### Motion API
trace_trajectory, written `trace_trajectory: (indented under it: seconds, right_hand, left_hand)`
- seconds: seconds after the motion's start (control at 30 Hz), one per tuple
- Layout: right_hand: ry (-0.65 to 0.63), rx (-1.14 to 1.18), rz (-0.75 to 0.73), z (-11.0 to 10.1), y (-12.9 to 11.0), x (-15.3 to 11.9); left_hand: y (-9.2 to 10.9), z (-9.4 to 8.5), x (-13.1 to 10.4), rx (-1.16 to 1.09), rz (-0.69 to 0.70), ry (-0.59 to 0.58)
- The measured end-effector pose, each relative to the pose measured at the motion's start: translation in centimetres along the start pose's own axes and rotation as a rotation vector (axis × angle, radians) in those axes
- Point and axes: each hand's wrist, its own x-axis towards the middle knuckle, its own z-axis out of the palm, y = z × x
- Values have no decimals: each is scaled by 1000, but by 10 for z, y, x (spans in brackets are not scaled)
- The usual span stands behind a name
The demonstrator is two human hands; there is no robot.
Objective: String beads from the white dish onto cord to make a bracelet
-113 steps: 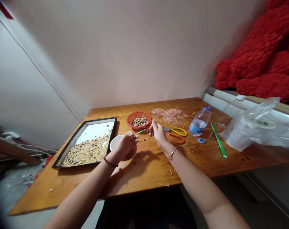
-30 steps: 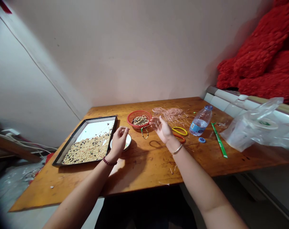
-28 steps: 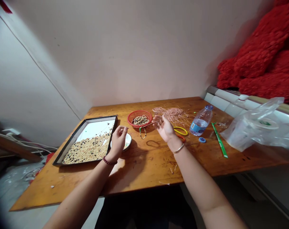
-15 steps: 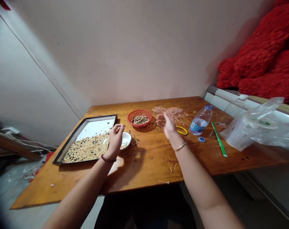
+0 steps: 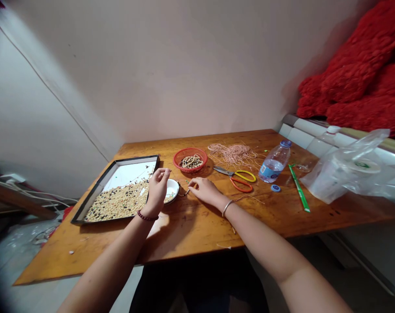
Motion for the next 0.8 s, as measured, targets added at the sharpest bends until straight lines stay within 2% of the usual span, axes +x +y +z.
trace_trajectory:
  seconds: [0.13, 0.27, 0.53, 0.67, 0.8]
  right_hand:
    - [-46, -142, -183, 8, -3, -3]
    - [-126, -196, -227, 12, -3, -4]
    - [-198, -355, -227, 5, -14, -6]
    - [-179, -495, -140, -3, -12, -4]
    - [-178, -517, -58, -6, -7, -3]
  left_hand:
    - [0, 0, 0, 6, 6, -7]
    - [-1, 0, -1, 18, 11, -11]
    - [1, 1, -1, 14, 3, -7]
    - [1, 2, -3, 35, 1, -36]
    - [-1, 4, -4, 96, 13, -84]
